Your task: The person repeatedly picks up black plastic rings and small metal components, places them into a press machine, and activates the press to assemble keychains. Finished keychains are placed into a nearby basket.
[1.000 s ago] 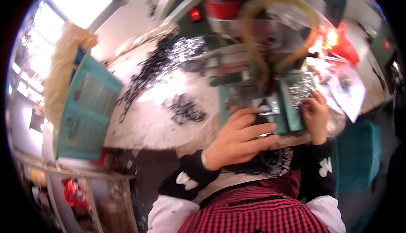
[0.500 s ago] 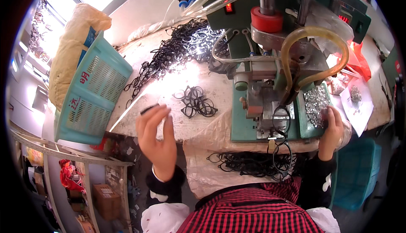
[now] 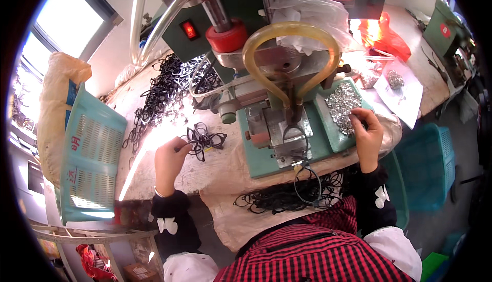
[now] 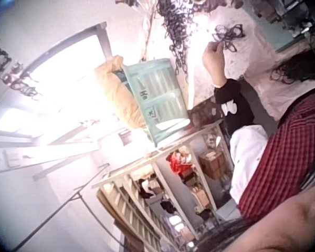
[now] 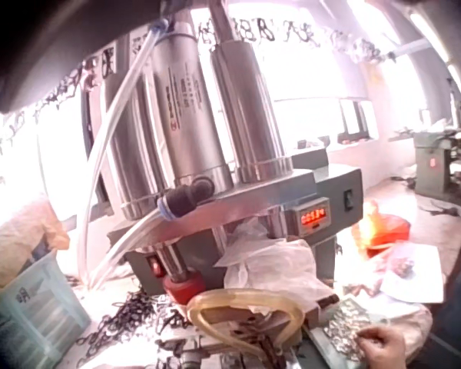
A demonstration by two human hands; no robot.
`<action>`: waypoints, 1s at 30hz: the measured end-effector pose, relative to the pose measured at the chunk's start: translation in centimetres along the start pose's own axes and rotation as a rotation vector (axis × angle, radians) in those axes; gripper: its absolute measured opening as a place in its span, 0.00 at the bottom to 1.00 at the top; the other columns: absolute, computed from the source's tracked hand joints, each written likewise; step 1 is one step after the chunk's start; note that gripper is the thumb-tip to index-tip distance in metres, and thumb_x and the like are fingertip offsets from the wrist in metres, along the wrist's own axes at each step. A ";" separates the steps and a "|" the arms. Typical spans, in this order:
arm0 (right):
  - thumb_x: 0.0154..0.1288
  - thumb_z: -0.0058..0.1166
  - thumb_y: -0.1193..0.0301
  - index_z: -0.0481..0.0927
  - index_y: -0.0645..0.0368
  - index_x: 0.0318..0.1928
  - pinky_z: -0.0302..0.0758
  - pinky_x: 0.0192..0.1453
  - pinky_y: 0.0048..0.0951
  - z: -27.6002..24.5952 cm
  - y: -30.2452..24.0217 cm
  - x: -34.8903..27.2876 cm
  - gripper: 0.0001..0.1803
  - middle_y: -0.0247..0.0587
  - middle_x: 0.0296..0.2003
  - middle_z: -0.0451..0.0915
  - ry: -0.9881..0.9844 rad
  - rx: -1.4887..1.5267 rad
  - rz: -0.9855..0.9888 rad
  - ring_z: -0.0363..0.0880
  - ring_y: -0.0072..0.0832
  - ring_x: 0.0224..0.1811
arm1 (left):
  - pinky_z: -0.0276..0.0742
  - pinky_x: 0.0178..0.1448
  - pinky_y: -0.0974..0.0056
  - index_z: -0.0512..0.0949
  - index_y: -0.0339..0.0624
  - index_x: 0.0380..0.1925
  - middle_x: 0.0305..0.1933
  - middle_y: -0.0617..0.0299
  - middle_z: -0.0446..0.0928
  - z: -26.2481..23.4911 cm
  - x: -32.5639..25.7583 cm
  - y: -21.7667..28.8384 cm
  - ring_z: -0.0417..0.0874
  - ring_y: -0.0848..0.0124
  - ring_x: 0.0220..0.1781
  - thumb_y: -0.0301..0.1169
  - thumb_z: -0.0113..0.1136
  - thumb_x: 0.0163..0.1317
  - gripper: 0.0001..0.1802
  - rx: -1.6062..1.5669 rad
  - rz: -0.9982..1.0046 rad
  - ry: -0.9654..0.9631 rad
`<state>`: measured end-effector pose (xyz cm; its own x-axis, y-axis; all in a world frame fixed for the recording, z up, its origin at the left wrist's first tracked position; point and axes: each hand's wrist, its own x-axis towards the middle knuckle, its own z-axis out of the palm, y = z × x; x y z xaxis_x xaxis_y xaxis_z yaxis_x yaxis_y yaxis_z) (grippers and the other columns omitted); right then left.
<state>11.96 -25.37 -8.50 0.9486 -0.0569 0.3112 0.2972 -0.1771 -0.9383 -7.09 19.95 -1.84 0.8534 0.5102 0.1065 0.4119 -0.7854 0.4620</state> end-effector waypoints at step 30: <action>0.64 0.57 0.83 0.78 0.66 0.57 0.76 0.61 0.30 6.0 -13.1 -2.9 0.20 0.42 0.49 0.85 -0.397 0.451 0.045 0.82 0.27 0.56 | 0.89 0.37 0.58 0.73 0.41 0.32 0.46 0.55 0.86 0.5 -9.0 20.9 0.85 0.62 0.36 0.35 0.73 0.64 0.16 -0.036 1.398 0.298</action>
<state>5.99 -16.99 2.00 0.9036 0.3315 0.2712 0.1905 0.2562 -0.9477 -6.03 -1.25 6.44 0.4443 -0.6053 0.6604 -0.7089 -0.6883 -0.1540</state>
